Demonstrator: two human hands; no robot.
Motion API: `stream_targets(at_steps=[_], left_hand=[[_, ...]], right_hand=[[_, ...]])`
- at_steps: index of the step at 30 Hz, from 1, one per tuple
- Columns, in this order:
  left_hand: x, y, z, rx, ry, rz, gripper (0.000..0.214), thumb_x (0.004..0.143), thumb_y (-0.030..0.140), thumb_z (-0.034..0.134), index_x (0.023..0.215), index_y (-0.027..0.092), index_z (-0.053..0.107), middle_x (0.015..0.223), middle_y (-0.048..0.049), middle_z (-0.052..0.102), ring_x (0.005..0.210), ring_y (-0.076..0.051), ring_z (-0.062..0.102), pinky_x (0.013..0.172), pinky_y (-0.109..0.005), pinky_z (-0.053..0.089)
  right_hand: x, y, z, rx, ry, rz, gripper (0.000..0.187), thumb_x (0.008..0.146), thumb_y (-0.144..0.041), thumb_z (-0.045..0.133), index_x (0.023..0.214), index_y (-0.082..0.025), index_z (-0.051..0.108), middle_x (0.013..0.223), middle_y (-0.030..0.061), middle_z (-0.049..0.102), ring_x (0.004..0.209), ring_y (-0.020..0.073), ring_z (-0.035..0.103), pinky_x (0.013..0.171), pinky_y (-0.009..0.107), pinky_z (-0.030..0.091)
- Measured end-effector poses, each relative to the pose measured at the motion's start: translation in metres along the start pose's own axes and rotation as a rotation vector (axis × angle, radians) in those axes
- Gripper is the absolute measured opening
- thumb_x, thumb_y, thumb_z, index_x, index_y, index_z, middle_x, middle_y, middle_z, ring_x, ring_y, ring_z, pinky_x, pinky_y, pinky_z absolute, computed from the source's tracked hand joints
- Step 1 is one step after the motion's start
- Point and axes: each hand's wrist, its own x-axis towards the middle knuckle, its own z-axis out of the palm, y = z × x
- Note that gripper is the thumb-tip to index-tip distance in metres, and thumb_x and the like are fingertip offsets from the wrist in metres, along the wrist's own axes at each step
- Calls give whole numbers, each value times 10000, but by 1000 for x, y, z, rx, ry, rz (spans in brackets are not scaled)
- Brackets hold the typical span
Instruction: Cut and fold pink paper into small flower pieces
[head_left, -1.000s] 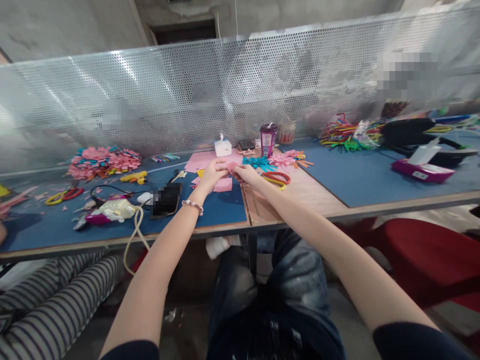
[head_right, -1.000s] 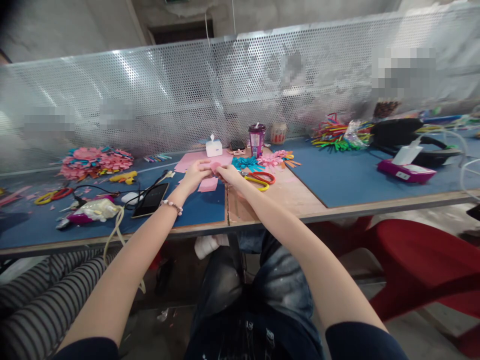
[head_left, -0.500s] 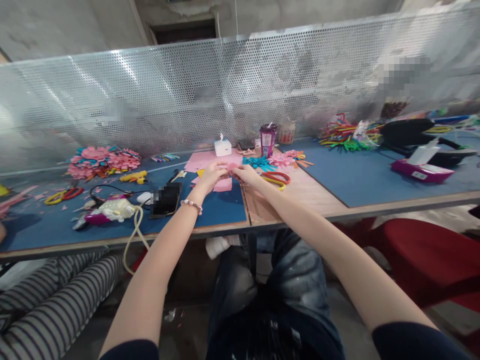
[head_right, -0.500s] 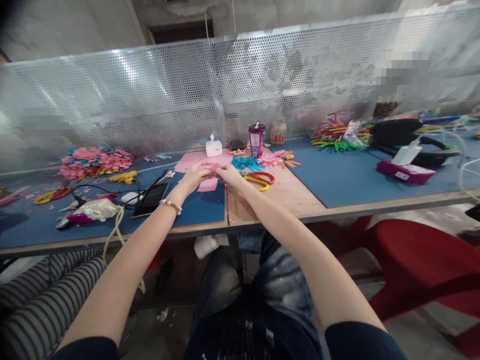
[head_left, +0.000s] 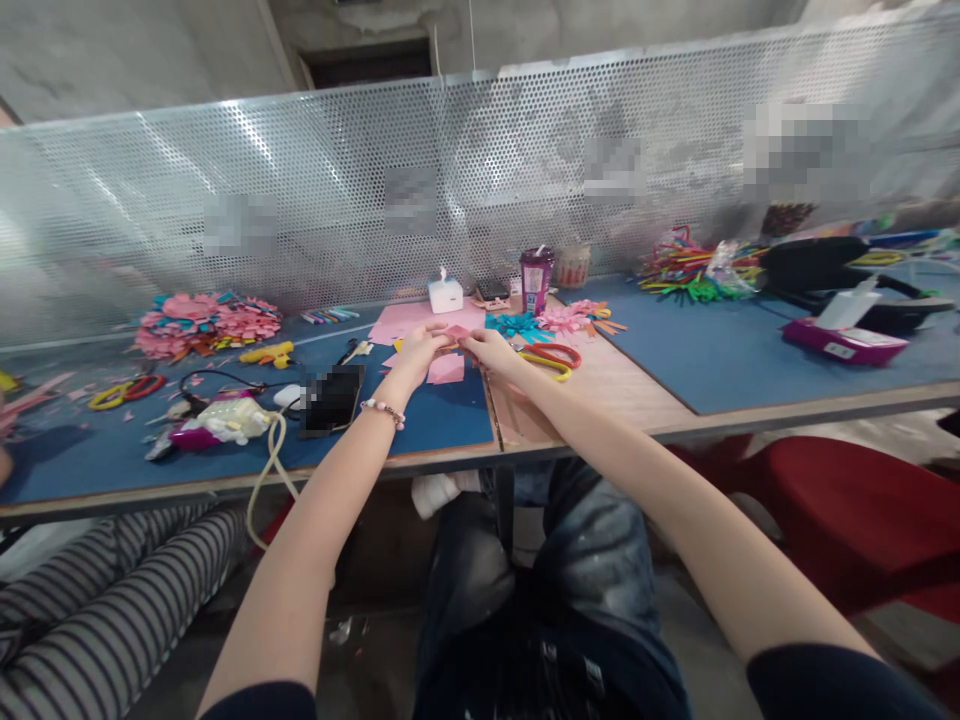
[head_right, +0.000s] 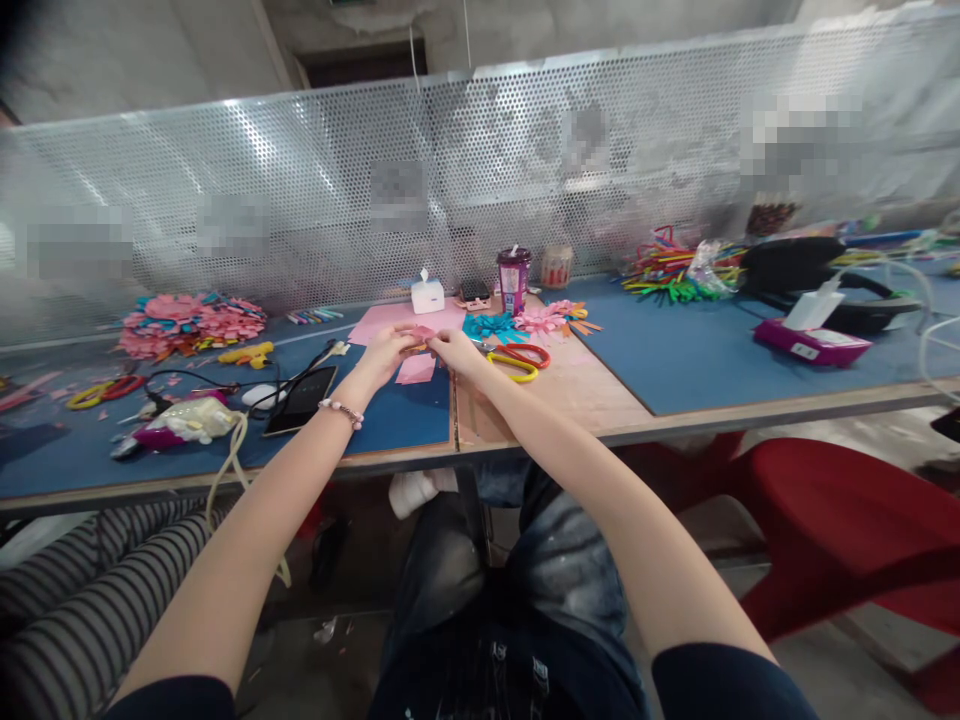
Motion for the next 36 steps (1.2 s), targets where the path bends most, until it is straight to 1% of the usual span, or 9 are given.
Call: stream_targets(at_steps=[3,6,9,12,14,18,23,31,36], left_hand=[[-1,0,0,66,-16,-21,395,623,136,735,993,122,598,860,-83,700,793,-175,676,723,-296,501],[-3,1,1,84,-27,-41,376,631,151,733,984,120,610,860,-88,700,796,-175,670,688,-276,475],[-3,1,2,57,-3,-43,417,611,134,749,1000,124,601,830,-75,700,756,-162,660,677,-276,461],[-2,0,1,48,-4,-46,488,594,122,769,1045,124,583,837,-83,705,767,-173,664,664,-275,451],[-2,-2,1,55,-10,-57,535,589,125,781,1080,121,567,847,-95,707,787,-186,669,656,-275,449],[-2,-3,1,60,-35,-84,570,606,149,789,1123,128,551,858,-99,707,808,-192,674,687,-293,469],[-6,-1,2,92,-61,-83,563,626,161,780,1140,151,552,908,-96,700,834,-189,671,683,-283,467],[-10,2,2,199,-126,-46,622,649,220,771,1223,182,534,1005,-99,674,871,-185,649,719,-289,470],[-6,-2,0,182,-87,-21,701,642,220,777,1275,167,481,1048,-112,664,882,-187,647,717,-284,468]], right_hand=[[1,1,-1,-4,41,-40,212,858,-225,496,652,-177,500,464,-61,442,360,65,391,350,181,286],[4,4,0,-27,61,-59,194,845,-209,482,654,-179,483,481,-60,453,384,68,398,377,184,297],[6,6,1,-36,112,-76,155,843,-262,519,719,-167,514,537,-56,493,462,75,436,449,184,338],[9,9,1,-23,166,-180,168,821,-302,562,763,-145,578,643,-32,562,578,89,487,556,195,392],[10,10,2,10,169,-220,188,818,-312,562,772,-139,616,705,-12,599,637,100,509,602,204,412],[13,15,3,88,172,-184,210,806,-336,575,794,-141,654,744,11,639,677,117,538,614,217,429],[14,16,4,73,196,-197,214,799,-319,565,746,-133,659,700,12,641,672,126,550,654,238,440],[17,18,3,88,247,-207,133,728,-248,624,732,-131,687,730,30,683,710,151,602,686,249,452],[17,19,4,93,211,-202,237,746,-337,636,789,-117,713,768,46,699,720,152,602,676,245,456]])
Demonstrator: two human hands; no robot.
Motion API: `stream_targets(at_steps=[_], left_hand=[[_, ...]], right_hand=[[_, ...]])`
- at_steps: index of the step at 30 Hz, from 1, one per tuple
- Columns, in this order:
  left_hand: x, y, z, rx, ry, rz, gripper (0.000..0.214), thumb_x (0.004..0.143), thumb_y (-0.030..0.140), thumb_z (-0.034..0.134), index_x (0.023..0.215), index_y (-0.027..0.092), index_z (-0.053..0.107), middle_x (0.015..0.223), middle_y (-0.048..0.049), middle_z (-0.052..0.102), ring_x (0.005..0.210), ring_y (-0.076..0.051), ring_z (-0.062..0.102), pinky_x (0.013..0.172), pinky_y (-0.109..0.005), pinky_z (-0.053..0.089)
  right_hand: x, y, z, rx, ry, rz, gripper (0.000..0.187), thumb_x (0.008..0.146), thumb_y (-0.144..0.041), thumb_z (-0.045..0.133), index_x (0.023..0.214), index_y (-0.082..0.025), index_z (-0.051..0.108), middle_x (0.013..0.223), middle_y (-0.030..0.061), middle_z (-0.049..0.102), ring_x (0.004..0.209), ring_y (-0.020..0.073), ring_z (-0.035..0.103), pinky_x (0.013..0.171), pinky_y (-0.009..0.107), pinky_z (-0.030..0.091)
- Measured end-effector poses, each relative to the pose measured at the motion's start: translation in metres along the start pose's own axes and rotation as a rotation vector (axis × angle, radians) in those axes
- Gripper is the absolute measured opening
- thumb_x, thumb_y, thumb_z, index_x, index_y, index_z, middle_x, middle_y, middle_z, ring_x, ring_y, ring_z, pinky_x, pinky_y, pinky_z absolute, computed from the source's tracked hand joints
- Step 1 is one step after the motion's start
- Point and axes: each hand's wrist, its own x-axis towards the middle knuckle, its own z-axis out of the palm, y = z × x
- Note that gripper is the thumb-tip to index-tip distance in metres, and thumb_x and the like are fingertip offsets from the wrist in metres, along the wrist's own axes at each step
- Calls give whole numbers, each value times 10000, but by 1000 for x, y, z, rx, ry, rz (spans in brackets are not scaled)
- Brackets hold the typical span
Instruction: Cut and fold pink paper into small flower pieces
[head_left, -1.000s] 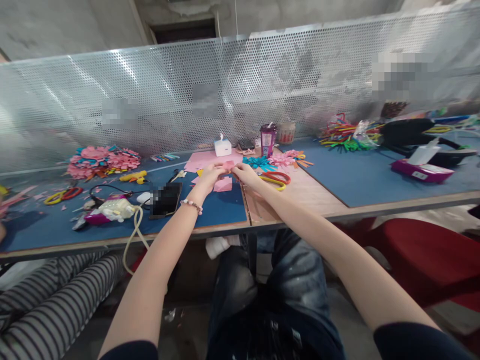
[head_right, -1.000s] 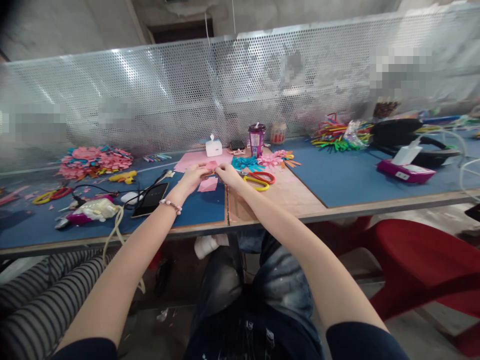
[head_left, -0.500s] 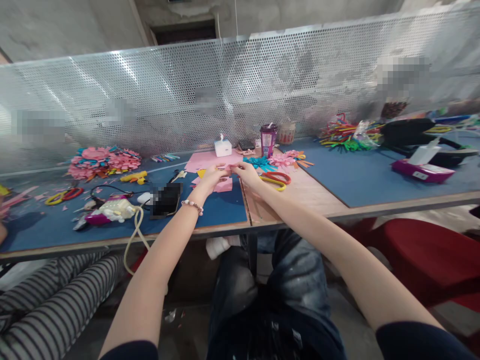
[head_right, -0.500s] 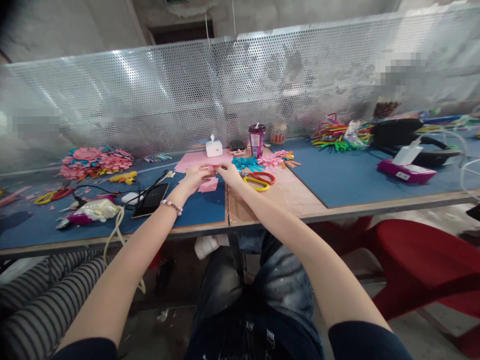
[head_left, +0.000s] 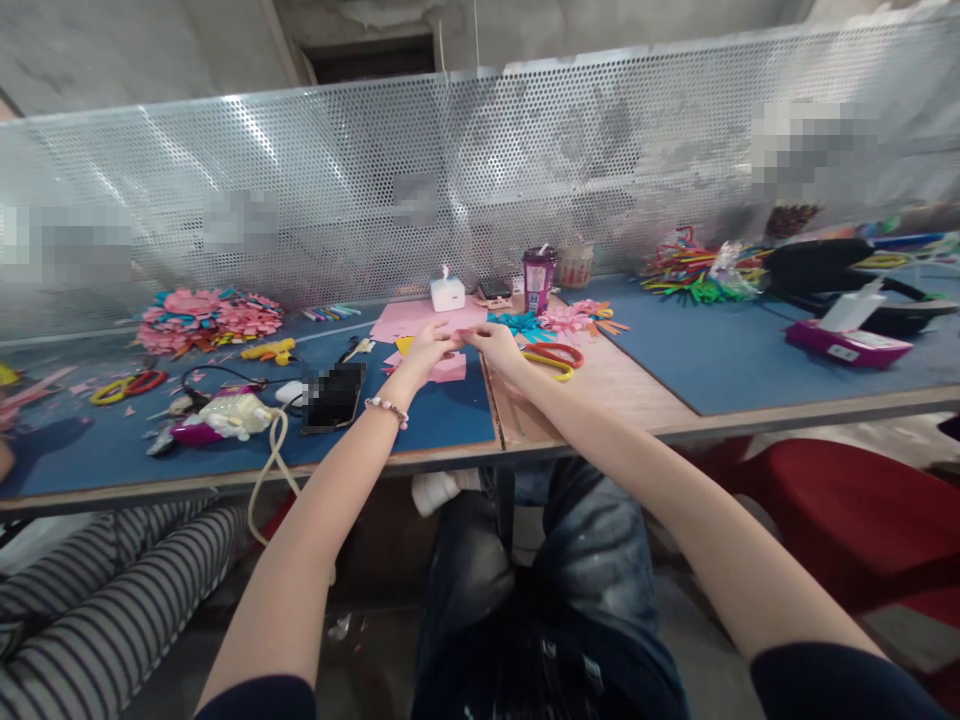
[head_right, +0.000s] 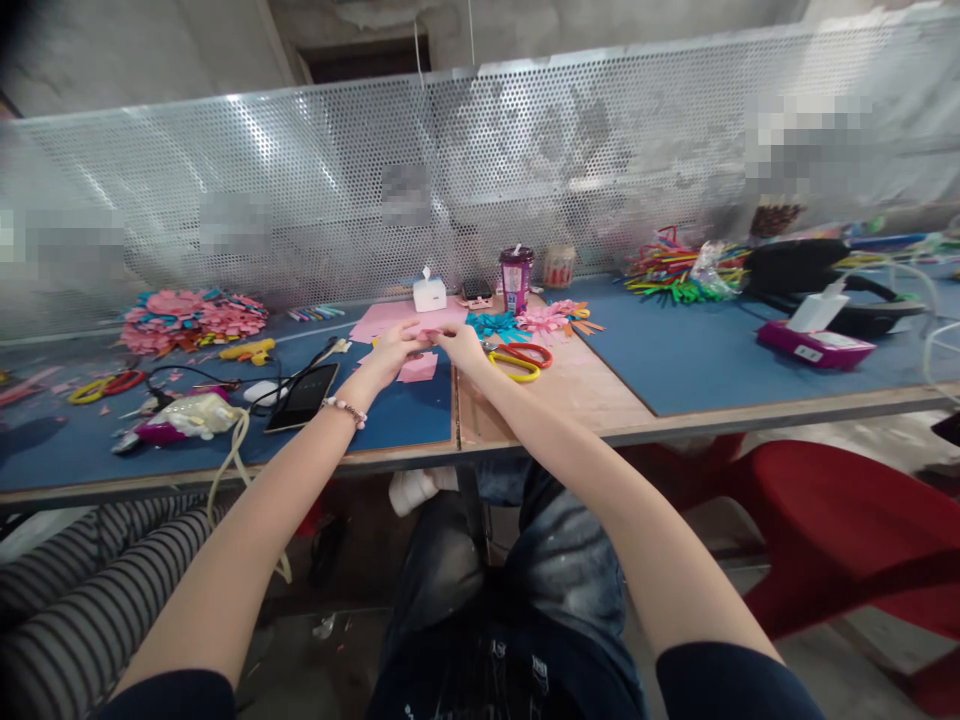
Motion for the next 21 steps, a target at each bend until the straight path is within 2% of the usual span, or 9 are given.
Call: stream_targets(at_steps=[6,11,15,18,21], left_hand=[[2,-3,0,-20,44,12,647,638,231,780,1221,151,513,1050,-119,666,883,-194,648,713,-287,468],[0,4,2,-48,-20,-1,487,632,174,733,1100,149,603,977,-105,694,878,-191,653,750,-295,468],[0,8,6,-149,-72,-109,230,715,205,595,922,127,660,889,-116,713,887,-210,666,766,-306,476],[0,7,5,-158,-34,-154,217,779,295,571,883,133,670,893,-122,719,851,-206,676,743,-299,481],[-1,3,2,-88,-73,-86,246,789,334,619,932,143,679,982,-124,716,889,-197,674,757,-285,480]], right_hand=[[-2,1,2,-17,26,64,414,734,-511,638,818,-114,718,689,30,657,600,124,548,522,213,426],[-2,-1,1,13,50,114,277,755,-407,648,734,-132,676,604,-1,587,513,103,497,452,206,416],[0,-1,-4,5,56,198,252,744,-363,674,637,-149,594,540,-22,513,467,96,479,413,207,427],[0,0,-7,-26,0,176,290,728,-383,696,610,-158,559,510,-35,479,422,87,455,380,207,399],[-2,0,-9,-32,-44,141,303,719,-398,697,604,-160,549,526,-34,488,429,90,461,380,215,405]])
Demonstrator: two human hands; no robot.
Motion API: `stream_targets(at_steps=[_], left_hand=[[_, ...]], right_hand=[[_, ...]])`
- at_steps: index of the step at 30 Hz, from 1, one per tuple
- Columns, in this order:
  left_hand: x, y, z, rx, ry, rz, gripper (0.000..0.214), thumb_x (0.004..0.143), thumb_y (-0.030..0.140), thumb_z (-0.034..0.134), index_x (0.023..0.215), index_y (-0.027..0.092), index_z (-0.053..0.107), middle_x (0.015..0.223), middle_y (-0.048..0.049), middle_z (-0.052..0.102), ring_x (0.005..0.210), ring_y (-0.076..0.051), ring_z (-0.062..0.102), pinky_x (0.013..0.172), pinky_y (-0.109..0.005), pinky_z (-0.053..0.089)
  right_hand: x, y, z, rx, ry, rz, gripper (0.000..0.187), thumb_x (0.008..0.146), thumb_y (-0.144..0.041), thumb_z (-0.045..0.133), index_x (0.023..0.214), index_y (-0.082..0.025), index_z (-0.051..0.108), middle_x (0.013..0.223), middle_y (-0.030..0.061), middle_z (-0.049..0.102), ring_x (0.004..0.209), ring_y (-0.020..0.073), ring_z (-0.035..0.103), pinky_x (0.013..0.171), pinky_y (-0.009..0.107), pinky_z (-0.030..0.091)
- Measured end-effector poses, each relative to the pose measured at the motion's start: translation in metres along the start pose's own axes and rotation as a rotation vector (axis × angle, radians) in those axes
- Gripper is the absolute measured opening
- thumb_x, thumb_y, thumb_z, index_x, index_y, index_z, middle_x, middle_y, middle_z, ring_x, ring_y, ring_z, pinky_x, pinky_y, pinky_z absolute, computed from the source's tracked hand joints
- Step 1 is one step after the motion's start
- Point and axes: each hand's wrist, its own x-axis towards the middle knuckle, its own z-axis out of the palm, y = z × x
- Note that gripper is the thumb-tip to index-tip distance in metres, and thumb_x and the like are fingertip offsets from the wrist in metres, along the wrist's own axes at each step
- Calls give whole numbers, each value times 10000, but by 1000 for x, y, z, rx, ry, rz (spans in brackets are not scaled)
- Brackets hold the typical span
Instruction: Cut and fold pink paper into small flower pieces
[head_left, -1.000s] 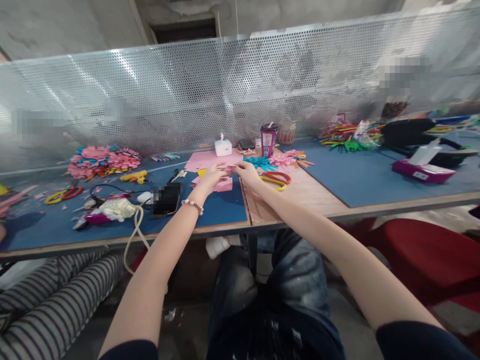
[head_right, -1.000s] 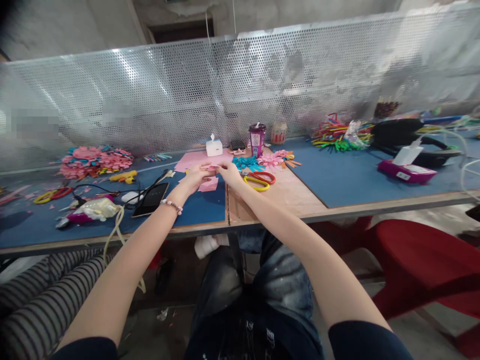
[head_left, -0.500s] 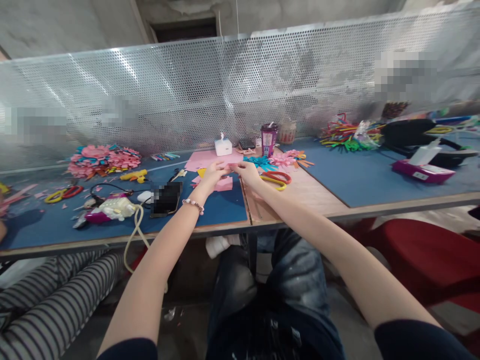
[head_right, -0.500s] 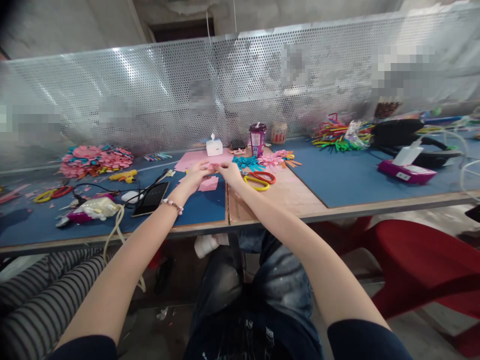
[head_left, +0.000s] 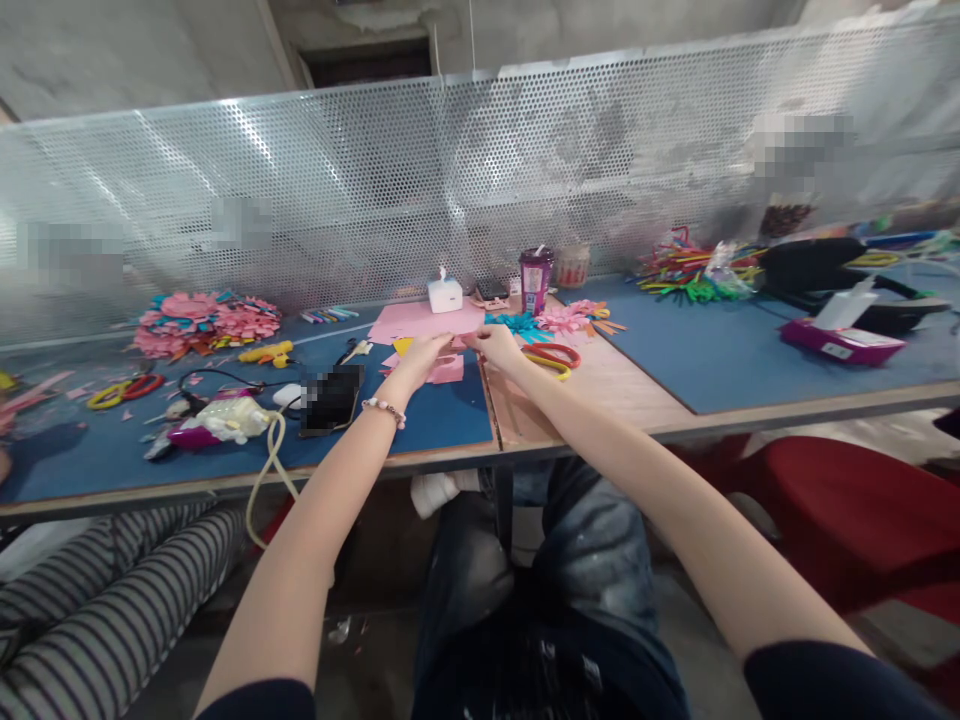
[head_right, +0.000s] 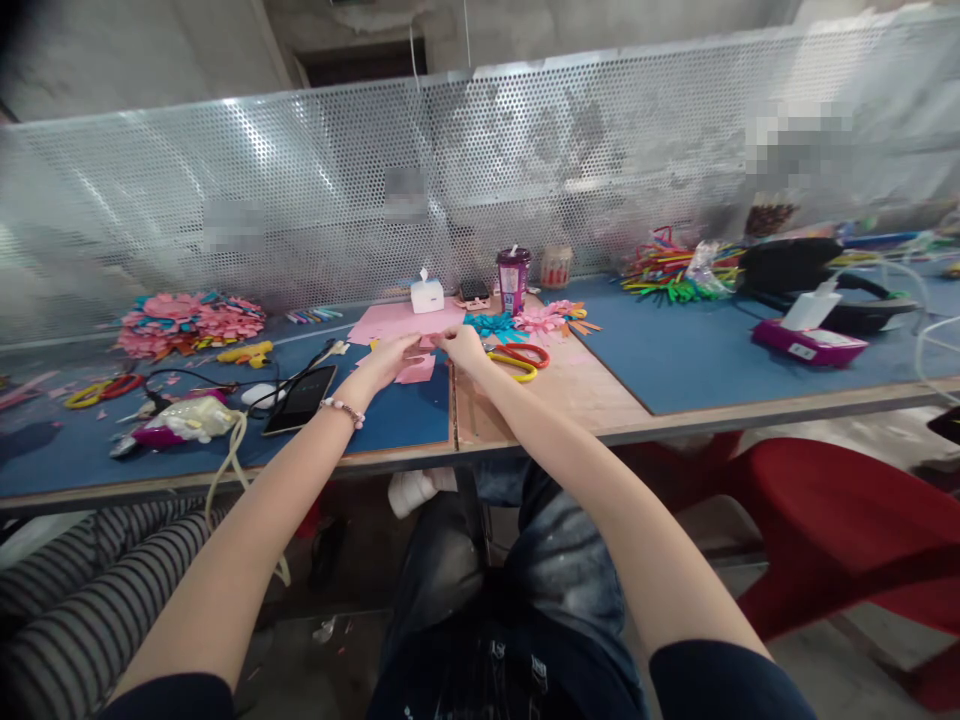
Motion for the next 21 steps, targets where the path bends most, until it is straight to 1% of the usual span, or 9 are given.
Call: stream_targets(at_steps=[4,6,8,12,15,18,21], left_hand=[[2,-6,-6,60,-26,35,239,783,337,657,920,144,691,1009,-126,707,923,-193,665,783,-282,473],[4,-8,-7,46,-18,34,228,781,333,667,899,140,694,987,-123,707,898,-187,665,780,-284,472],[5,-8,-7,11,-14,24,239,780,346,674,902,142,697,978,-120,706,873,-180,664,778,-289,472],[4,-6,-7,-81,-64,-17,276,749,359,718,942,161,702,995,-103,703,868,-168,658,786,-289,465],[4,-6,-8,-111,-108,-69,273,717,329,753,935,170,710,994,-88,704,884,-165,656,801,-285,451],[5,-8,-10,-121,-102,-95,258,703,307,766,916,172,711,966,-82,710,885,-168,659,822,-295,439],[7,-9,-12,-140,-87,-95,242,700,300,765,894,167,706,942,-81,712,874,-169,661,829,-302,433]], right_hand=[[-1,0,0,-8,-11,-45,264,719,-365,678,623,-163,539,561,-34,504,460,95,480,387,213,418],[1,1,1,-19,-13,-59,218,721,-327,667,656,-163,539,571,-37,503,470,92,481,385,203,414],[2,3,2,-14,13,-51,194,706,-295,673,703,-168,527,600,-39,509,487,91,487,386,195,416],[3,3,5,45,83,-26,294,665,-281,704,796,-197,455,699,-38,514,540,100,516,391,201,440],[2,2,6,63,111,-38,345,665,-302,703,803,-219,399,695,-55,471,544,102,514,398,211,453],[0,-1,5,-10,89,-81,280,699,-305,666,755,-215,407,656,-62,458,519,94,498,414,211,452],[-1,-4,5,-62,45,-130,190,701,-257,646,733,-196,469,657,-44,512,518,101,519,429,217,457]])
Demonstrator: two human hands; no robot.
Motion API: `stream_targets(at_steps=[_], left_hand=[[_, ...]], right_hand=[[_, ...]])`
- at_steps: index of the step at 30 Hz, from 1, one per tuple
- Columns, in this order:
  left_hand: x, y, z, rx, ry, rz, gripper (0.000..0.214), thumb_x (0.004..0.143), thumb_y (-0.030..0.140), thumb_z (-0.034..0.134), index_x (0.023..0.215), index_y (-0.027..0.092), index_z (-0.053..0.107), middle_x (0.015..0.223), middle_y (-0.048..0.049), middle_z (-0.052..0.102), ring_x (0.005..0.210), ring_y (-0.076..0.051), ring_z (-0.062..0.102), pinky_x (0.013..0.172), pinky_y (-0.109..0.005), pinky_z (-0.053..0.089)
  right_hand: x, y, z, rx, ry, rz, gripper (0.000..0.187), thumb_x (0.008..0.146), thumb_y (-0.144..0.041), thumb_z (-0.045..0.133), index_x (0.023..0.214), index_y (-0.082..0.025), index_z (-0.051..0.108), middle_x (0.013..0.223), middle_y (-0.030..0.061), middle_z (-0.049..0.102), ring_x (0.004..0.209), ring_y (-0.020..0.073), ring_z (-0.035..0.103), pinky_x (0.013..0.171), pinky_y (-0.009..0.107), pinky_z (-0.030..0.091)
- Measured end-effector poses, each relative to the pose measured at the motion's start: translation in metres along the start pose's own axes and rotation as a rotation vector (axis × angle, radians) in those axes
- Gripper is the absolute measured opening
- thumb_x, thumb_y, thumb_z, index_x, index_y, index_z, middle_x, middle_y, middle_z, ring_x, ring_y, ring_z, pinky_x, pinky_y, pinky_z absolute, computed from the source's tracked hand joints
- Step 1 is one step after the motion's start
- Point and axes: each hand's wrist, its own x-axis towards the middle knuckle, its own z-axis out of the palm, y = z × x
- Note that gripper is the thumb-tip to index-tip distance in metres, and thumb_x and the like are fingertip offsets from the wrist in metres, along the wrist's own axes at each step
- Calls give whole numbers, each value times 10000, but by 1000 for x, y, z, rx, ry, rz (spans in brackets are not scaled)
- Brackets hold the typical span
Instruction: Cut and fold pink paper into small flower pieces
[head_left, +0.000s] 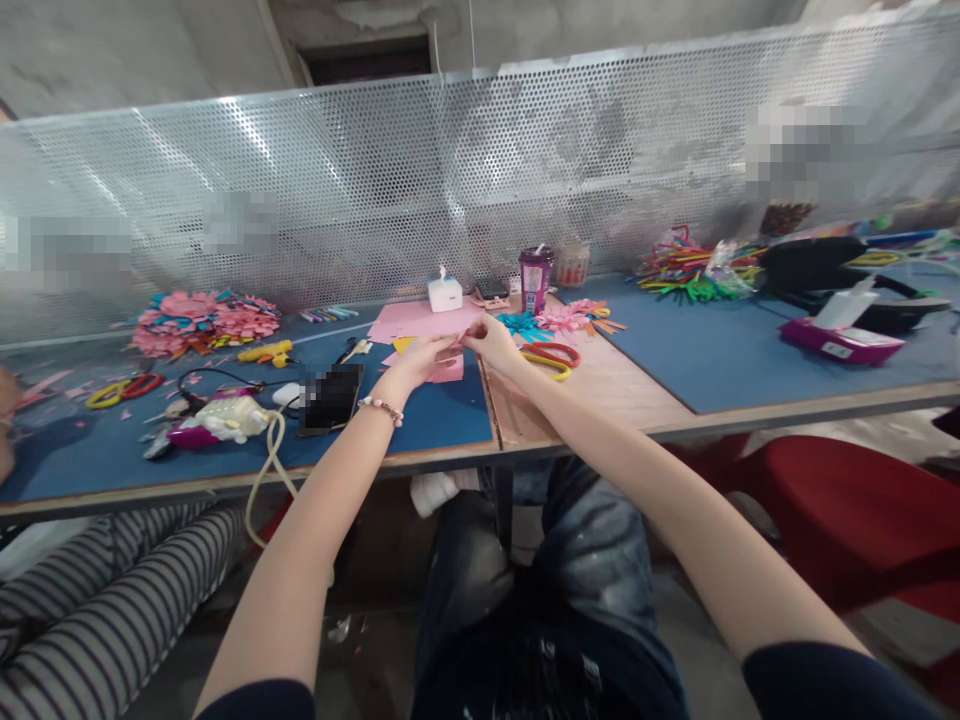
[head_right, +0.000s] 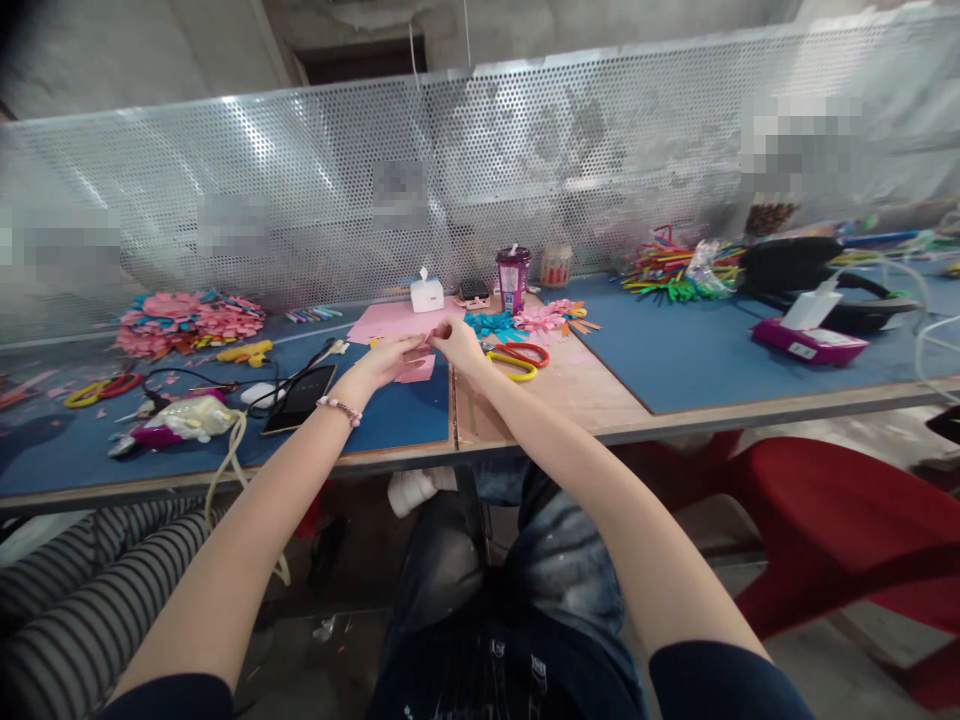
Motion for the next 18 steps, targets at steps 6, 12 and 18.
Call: stream_targets(at_steps=[6,12,18], left_hand=[[0,2,-1,-23,60,15,201,697,277,767,849,166,697,920,-76,718,872,-172,665,800,-291,440],[-1,2,1,45,123,86,215,703,296,762,839,139,707,881,-106,727,828,-176,674,770,-281,453],[-6,6,8,52,53,93,257,682,255,786,890,123,713,901,-118,729,878,-194,683,830,-301,477]], right_hand=[[-2,-3,3,-7,-17,-73,49,758,-168,539,804,-169,555,744,-4,609,658,124,616,597,240,521],[-4,-6,7,-81,-13,-118,211,803,-364,600,864,-162,610,865,31,663,766,146,629,678,256,523],[-2,-5,5,-6,7,-66,151,838,-278,547,768,-161,611,753,24,661,686,142,629,613,243,517]])
